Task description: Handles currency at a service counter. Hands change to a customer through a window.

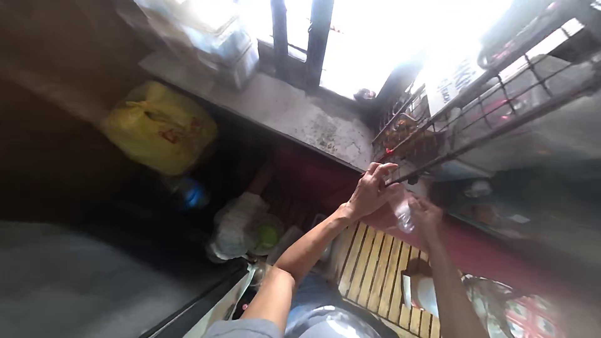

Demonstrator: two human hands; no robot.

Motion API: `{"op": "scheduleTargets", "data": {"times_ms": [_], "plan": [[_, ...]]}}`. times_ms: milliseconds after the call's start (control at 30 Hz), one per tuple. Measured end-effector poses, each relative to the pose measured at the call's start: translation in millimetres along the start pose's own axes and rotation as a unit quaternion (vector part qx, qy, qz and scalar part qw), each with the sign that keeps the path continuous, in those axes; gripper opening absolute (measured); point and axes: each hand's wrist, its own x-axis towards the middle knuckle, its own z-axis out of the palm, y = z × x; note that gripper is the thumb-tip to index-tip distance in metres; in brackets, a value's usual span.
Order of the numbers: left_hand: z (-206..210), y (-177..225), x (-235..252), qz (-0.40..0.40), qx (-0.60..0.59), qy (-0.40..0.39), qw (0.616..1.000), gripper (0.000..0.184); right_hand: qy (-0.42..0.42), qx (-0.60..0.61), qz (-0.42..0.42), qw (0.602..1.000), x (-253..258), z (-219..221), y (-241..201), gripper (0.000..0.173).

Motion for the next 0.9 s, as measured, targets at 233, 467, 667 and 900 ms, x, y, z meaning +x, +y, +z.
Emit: {"op": "scheduleTargets", "data": {"times_ms": [233, 467, 667, 900], "plan": [[-17.6, -10.9, 20.1, -0.043, -0.101, -0.037, 0.993, 0.037, -0.081, -0.231, 0.113, 0.963, 79.6, 32.3, 15.0, 0.043], [-77.8, -76.7, 88.2, -0.175, 0.009, 0.077, 0.981, 0.035, -0.041, -0.127, 0.086, 0.987, 82.5, 42.2, 49.5, 0.044], [-108.8, -122.8, 193.7, -0.171, 0.070, 0.125, 0.975, 0.035, -0.146, -0.234, 0.081, 0.958, 64.4, 34.9, 49.0, 0.045], [-123.0, -160.5, 298.7, -0.208, 0.213, 0.052, 0.953, 0.038, -0.215, -0.206, 0.102, 0.949, 64.0, 34.6, -97.6, 0.031]]}}
